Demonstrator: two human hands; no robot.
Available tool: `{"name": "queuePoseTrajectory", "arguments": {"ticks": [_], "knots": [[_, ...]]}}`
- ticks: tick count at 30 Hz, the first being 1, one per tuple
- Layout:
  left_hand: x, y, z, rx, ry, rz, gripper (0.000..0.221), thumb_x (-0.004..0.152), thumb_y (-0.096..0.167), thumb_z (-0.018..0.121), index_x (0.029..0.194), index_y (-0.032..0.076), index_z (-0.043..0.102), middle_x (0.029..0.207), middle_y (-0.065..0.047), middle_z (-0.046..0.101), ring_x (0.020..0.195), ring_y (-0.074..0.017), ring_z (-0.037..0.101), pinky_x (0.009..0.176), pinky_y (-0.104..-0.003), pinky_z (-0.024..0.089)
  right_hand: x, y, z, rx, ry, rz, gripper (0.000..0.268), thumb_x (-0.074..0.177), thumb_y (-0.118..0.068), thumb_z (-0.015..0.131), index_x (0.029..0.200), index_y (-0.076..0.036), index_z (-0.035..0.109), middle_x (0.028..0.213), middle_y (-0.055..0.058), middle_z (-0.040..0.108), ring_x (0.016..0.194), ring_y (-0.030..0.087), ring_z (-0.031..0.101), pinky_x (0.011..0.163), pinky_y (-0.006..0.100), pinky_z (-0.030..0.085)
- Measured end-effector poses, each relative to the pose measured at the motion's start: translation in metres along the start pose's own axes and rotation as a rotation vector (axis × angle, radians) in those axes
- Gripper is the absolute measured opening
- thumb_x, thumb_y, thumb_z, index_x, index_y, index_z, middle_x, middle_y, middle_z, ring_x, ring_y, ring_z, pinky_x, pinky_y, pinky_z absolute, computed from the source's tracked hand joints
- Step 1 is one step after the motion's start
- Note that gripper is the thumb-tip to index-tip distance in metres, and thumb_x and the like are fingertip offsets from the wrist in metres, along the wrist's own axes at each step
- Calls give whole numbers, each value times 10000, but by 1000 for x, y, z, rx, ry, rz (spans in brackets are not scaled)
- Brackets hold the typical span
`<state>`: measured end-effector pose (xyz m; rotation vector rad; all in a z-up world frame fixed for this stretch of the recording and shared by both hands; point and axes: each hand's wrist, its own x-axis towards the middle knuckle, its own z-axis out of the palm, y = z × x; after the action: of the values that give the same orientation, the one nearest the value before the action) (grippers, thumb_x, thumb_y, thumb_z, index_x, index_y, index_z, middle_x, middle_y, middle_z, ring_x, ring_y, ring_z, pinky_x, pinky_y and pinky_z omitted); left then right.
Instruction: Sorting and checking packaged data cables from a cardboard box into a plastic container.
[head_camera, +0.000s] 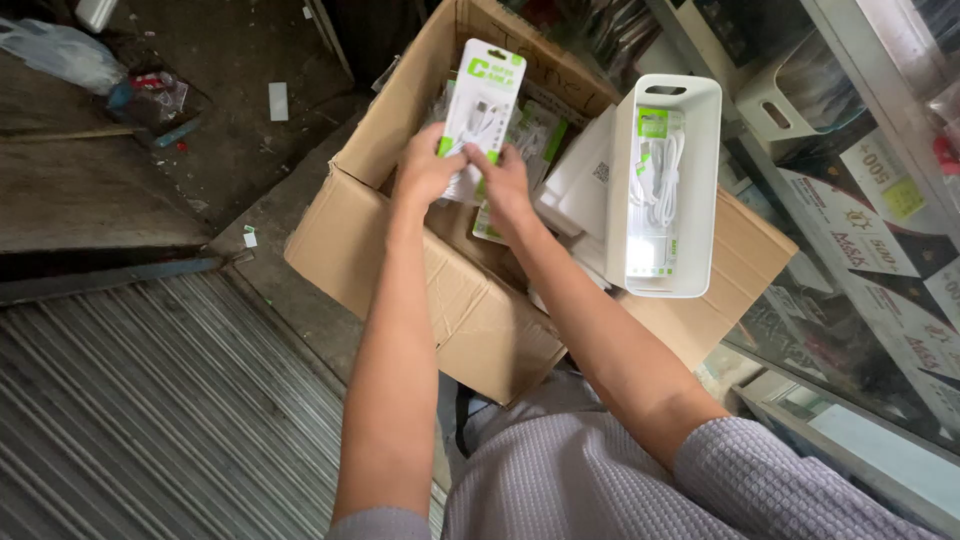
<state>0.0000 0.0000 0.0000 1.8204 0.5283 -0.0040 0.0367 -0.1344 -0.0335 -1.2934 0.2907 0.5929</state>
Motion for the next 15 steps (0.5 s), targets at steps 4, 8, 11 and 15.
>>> {"name": "queuePoseTrajectory", "arguments": {"ticks": [4,8,11,15], "knots": [[-2,7,0,-162,-161,-118,427,897,143,724,1290,13,618,1178,-75,732,1029,-165,676,875,-328,539,-3,-21,-7,14,31,-38,457,854,-189,787,1205,25,585,1068,151,728,941,212,691,821,365,580],[-5,16,-6,-691,-6,-226,453,1033,343,560,1365,38,602,1291,-74,702,1126,-142,661,926,-299,528,-6,-49,-4,-1,27,-141,439,893,-179,796,1206,45,585,1082,135,734,960,191,689,848,344,569],[-8,15,-1,-707,100,-222,480,1081,372,525,1361,-5,625,1250,-122,698,1054,-176,648,878,-314,538,-17,-74,-1,-55,-9,-180,424,886,-169,799,1199,39,602,1068,123,741,936,181,691,839,329,569],[-33,61,3,-758,97,-16,451,1085,271,546,1438,-8,571,1329,-107,664,1146,-154,646,957,-296,551,-41,-108,1,-257,-72,-176,440,855,-152,829,1194,34,619,1056,115,735,930,168,689,823,312,564]]}}
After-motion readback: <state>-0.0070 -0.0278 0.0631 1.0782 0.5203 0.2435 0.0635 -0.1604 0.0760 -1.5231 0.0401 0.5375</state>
